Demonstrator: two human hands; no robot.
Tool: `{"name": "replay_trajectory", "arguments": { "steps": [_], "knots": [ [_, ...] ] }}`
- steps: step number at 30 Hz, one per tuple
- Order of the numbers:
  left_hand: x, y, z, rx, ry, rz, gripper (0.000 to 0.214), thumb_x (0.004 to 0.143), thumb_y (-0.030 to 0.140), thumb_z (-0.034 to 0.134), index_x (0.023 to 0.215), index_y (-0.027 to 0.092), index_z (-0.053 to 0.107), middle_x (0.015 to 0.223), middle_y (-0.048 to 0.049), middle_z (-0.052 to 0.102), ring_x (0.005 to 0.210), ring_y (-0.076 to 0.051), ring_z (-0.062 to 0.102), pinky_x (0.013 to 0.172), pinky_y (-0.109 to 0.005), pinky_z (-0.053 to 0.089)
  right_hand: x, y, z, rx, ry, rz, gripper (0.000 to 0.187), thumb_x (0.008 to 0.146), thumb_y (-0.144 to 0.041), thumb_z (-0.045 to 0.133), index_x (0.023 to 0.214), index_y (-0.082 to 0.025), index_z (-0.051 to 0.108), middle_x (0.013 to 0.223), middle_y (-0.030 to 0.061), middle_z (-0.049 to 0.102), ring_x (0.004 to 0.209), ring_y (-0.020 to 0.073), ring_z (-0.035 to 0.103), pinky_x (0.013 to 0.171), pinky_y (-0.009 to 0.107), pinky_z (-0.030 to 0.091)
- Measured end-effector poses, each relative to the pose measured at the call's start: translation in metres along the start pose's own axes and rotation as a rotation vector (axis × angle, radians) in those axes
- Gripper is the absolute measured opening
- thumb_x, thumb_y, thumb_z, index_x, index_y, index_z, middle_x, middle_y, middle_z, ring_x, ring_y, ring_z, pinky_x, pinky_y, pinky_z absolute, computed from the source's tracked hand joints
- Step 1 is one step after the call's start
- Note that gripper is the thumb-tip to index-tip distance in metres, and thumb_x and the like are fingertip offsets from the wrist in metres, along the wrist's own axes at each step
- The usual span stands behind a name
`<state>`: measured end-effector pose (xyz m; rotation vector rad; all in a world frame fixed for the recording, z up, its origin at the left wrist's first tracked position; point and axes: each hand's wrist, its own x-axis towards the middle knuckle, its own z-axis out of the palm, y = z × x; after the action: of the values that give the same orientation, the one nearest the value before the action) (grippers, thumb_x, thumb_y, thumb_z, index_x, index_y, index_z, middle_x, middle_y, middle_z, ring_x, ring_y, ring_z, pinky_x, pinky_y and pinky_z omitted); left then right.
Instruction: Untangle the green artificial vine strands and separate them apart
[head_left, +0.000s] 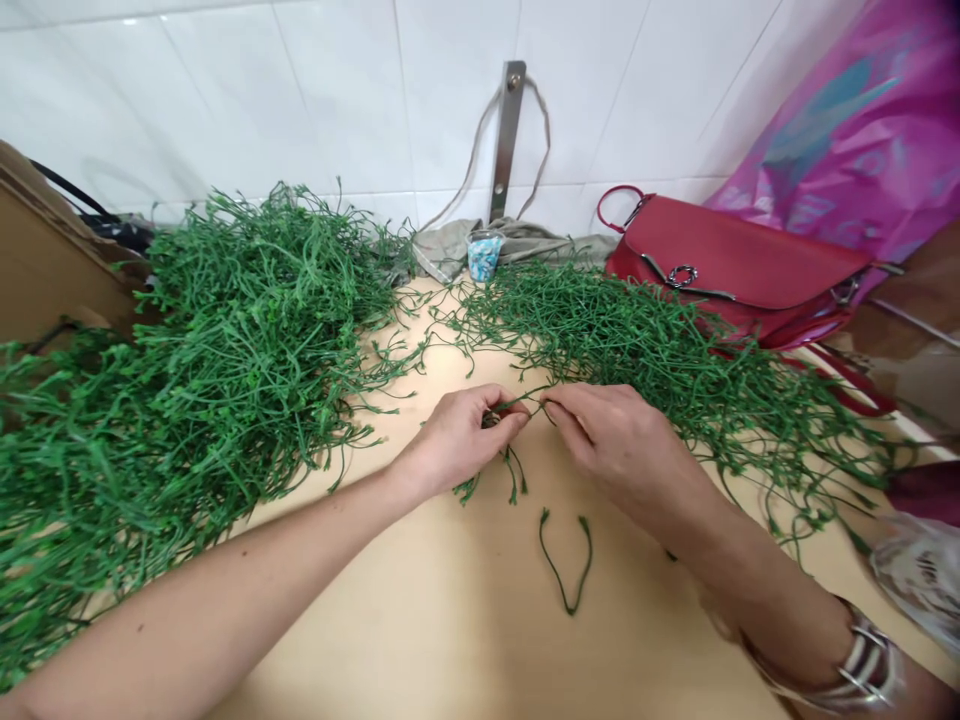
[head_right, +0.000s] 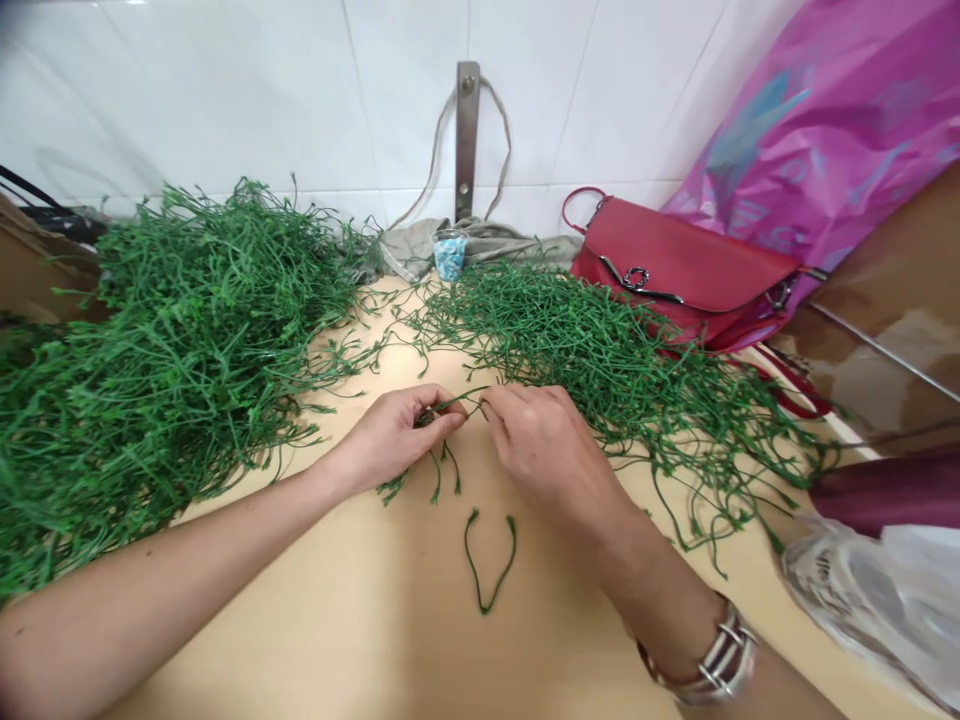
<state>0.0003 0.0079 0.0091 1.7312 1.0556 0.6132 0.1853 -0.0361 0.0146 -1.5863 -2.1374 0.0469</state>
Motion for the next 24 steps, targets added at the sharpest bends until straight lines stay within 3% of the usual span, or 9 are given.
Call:
{"name": "replay_trajectory", "arguments": {
  "steps": [4, 8, 13, 18, 21, 24],
  "knots": [
    [0.004, 0.001, -0.002, 0.019, -0.057, -0.025, 0.020, 0.088, 0.034, 0.057, 0.084, 0.016, 0.065, 0.065, 0.0046, 0.050, 0.061, -0.011, 0.038, 0.058, -0.025, 0.030, 0.000, 0.004, 0.004, -0.045, 0.037, 0.048, 0.024, 0.095, -0.018, 0.046, 0.082, -0.020, 0.067, 0.077, 0.0061, 0.072, 0.066, 0.0188, 0.063, 0.065, 0.029, 0.040],
    [0.010, 0.004, -0.002, -0.055, -0.105, -0.022, 0.020, 0.089, 0.032, 0.055, 0.079, 0.016, 0.061, 0.063, 0.0062, 0.044, 0.060, -0.010, 0.035, 0.058, -0.024, 0.028, 0.002, -0.001, 0.004, 0.060, 0.090, 0.114, 0.022, 0.095, -0.022, 0.046, 0.084, -0.021, 0.065, 0.066, 0.0012, 0.067, 0.054, 0.0144, 0.056, 0.053, 0.025, 0.035],
    [0.007, 0.011, -0.003, -0.195, -0.146, -0.061, 0.017, 0.089, 0.026, 0.054, 0.076, 0.016, 0.058, 0.060, 0.0076, 0.039, 0.057, -0.009, 0.033, 0.056, -0.024, 0.026, 0.007, 0.000, -0.002, 0.149, 0.128, 0.179, 0.021, 0.094, -0.024, 0.046, 0.082, -0.022, 0.064, 0.068, 0.0002, 0.070, 0.054, 0.0135, 0.058, 0.054, 0.025, 0.038],
    [-0.003, 0.009, 0.003, -0.279, -0.183, -0.158, 0.010, 0.085, 0.023, 0.061, 0.083, 0.014, 0.063, 0.062, 0.0062, 0.049, 0.058, -0.008, 0.039, 0.057, -0.023, 0.030, 0.009, 0.025, -0.031, 0.151, 0.454, 0.432, 0.018, 0.095, -0.030, 0.049, 0.089, -0.024, 0.065, 0.078, 0.0053, 0.074, 0.079, 0.0243, 0.070, 0.078, 0.037, 0.050],
    [-0.002, 0.006, 0.007, -0.334, -0.106, -0.134, 0.010, 0.085, 0.024, 0.063, 0.082, 0.014, 0.063, 0.065, 0.0056, 0.051, 0.059, -0.008, 0.042, 0.058, -0.022, 0.032, 0.008, 0.037, -0.048, 0.214, 0.540, 0.385, 0.027, 0.100, -0.035, 0.045, 0.103, -0.024, 0.069, 0.097, 0.0095, 0.074, 0.101, 0.0305, 0.069, 0.096, 0.050, 0.048],
    [0.001, 0.003, 0.008, -0.375, -0.079, -0.103, 0.009, 0.083, 0.021, 0.067, 0.083, 0.014, 0.063, 0.069, 0.0049, 0.055, 0.060, -0.006, 0.044, 0.059, -0.022, 0.035, 0.006, 0.046, -0.057, -0.035, 0.744, 0.271, 0.032, 0.098, -0.029, 0.051, 0.125, -0.024, 0.068, 0.129, 0.0142, 0.064, 0.125, 0.0416, 0.056, 0.105, 0.064, 0.039]
  ]
}}
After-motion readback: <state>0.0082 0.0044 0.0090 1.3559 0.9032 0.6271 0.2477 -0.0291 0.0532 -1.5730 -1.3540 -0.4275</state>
